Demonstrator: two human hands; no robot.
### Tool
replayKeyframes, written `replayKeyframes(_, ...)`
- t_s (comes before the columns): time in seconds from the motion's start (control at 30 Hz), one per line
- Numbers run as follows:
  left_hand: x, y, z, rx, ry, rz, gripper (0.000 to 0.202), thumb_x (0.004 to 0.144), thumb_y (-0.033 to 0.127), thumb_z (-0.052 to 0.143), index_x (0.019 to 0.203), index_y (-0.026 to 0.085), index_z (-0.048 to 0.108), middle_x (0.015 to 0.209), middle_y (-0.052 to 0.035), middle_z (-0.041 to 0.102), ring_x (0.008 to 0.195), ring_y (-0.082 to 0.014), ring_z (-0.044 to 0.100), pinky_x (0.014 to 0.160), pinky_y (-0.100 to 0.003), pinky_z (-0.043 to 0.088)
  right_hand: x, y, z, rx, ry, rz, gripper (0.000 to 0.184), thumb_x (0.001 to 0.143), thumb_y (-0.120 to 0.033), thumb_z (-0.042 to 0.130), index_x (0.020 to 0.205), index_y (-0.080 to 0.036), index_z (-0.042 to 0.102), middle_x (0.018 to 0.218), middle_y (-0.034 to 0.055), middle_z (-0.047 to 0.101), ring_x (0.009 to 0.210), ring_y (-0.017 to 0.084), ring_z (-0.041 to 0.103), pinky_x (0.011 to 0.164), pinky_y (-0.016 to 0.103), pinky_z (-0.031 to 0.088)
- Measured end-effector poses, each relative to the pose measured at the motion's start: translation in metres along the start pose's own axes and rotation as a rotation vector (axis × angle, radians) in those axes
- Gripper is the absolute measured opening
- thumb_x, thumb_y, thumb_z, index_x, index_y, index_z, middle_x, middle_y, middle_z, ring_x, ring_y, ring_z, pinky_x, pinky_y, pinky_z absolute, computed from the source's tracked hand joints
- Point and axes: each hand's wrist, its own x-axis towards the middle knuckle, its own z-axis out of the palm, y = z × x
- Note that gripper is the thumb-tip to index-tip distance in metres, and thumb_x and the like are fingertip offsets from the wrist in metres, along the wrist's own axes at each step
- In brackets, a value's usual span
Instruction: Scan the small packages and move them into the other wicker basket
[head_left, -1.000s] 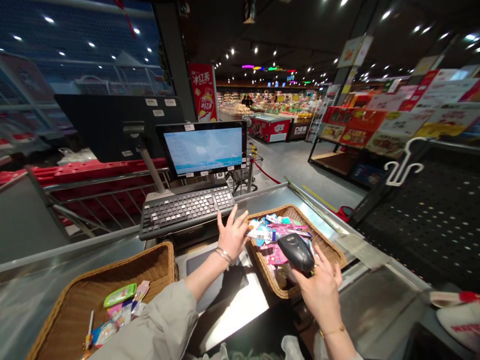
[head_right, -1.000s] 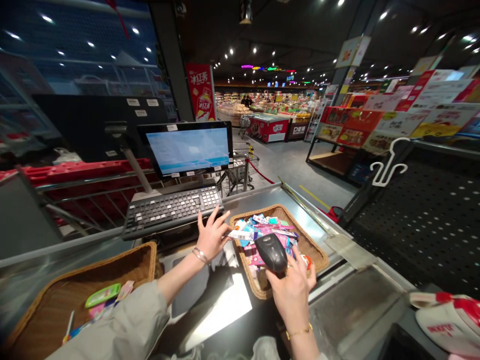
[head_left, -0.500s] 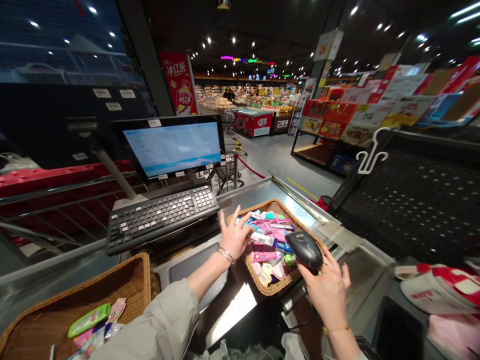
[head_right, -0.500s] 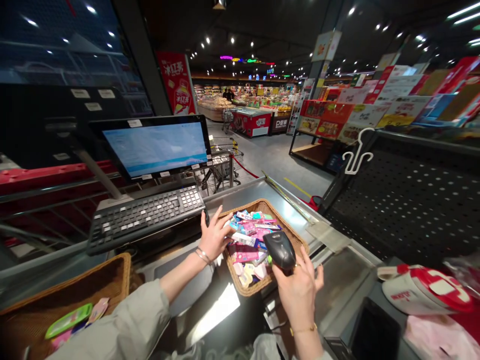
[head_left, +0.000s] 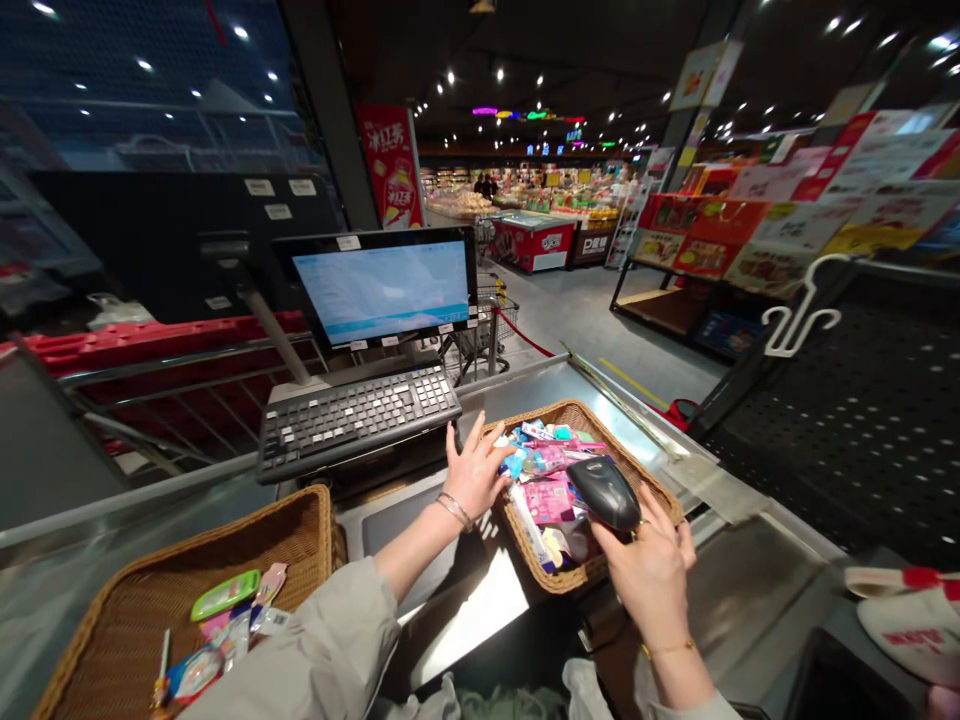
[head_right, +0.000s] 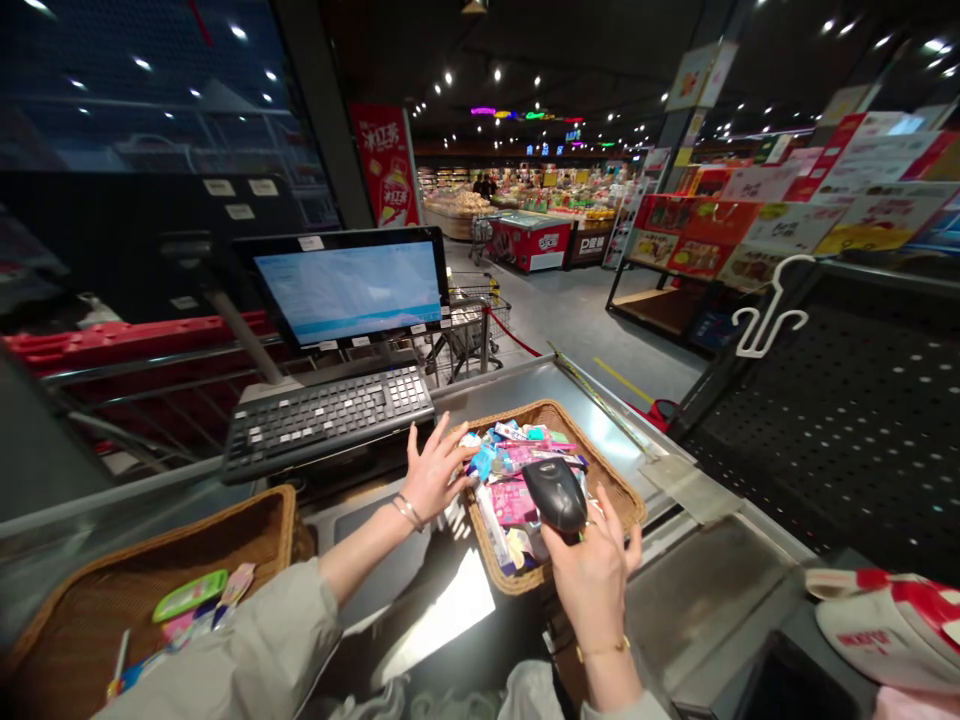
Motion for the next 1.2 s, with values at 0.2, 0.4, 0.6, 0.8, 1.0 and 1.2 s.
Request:
replayKeyframes(0.2, -0.025, -0.015, -0.020, 0.013, 0.015, -0.067, 0.042, 0.080, 0.037, 0.067, 0.120, 0.029, 0.058, 0.146, -0.0083, 0.045, 0.145, -0.0334, 0.019, 0.111, -0.069, -0.001, 0.002, -0.021, 0.009, 0.054, -0.035, -0.034, 0.045, 0.076, -0.061, 0.050, 0.082, -0.021, 0.070, 0.100, 0.0112, 0.072, 0.118, 0.031, 0.052, 0.108, 0.058, 0.017)
replayKeyframes(0.4, -0.054, -0.028, -0.045, 0.044, 0.024, -0.157, 0.040, 0.081, 0.037, 0.067, 0.119, 0.028, 0.059, 0.146, -0.0081, 0.045, 0.144, -0.0327, 0.020, 0.112, -0.069, 0.000, -0.004, -0.049, 0.021, 0.101, -0.090, -0.086, 0.043, 0.076, -0.060, 0.051, 0.079, -0.021, 0.069, 0.102, 0.0111, 0.071, 0.119, 0.030, 0.051, 0.109, 0.055, 0.017)
replayKeyframes(0.6, -0.090, -0.043, -0.070, 0.081, 0.052, -0.271, 0.039, 0.082, 0.036, 0.066, 0.119, 0.028, 0.060, 0.145, -0.0083, 0.047, 0.144, -0.0316, 0.023, 0.112, -0.068, 0.001, -0.011, -0.082, 0.035, 0.174, -0.113, -0.221, 0.042, 0.079, -0.057, 0.050, 0.075, -0.020, 0.069, 0.095, 0.0116, 0.071, 0.115, 0.030, 0.054, 0.108, 0.054, 0.020)
replayKeyframes(0.8, -0.139, -0.064, -0.091, 0.129, 0.087, -0.406, 0.038, 0.081, 0.033, 0.067, 0.118, 0.027, 0.060, 0.145, -0.0084, 0.046, 0.144, -0.0310, 0.023, 0.112, -0.068, 0.003, -0.023, -0.115, 0.053, 0.270, -0.207, -0.314, 0.037, 0.080, -0.052, 0.050, 0.079, -0.021, 0.070, 0.098, 0.0111, 0.072, 0.118, 0.029, 0.053, 0.110, 0.054, 0.017)
replayKeyframes(1.0, -0.190, -0.075, -0.108, 0.173, 0.090, -0.564, 0.037, 0.081, 0.031, 0.068, 0.117, 0.028, 0.061, 0.144, -0.0087, 0.048, 0.143, -0.0311, 0.025, 0.112, -0.068, 0.003, -0.041, -0.152, 0.067, 0.327, -0.334, -0.379, 0.035, 0.079, -0.050, 0.051, 0.082, -0.021, 0.070, 0.103, 0.0106, 0.071, 0.122, 0.029, 0.050, 0.111, 0.054, 0.014)
replayKeyframes(1.2, -0.239, -0.088, -0.116, 0.213, 0.077, -0.694, 0.036, 0.080, 0.032, 0.068, 0.115, 0.028, 0.060, 0.145, -0.0061, 0.047, 0.143, -0.0305, 0.026, 0.112, -0.069, 0.005, -0.061, -0.183, 0.075, 0.383, -0.431, -0.467, 0.032, 0.078, -0.048, 0.052, 0.080, -0.021, 0.069, 0.101, 0.0094, 0.072, 0.122, 0.029, 0.051, 0.110, 0.056, 0.015)
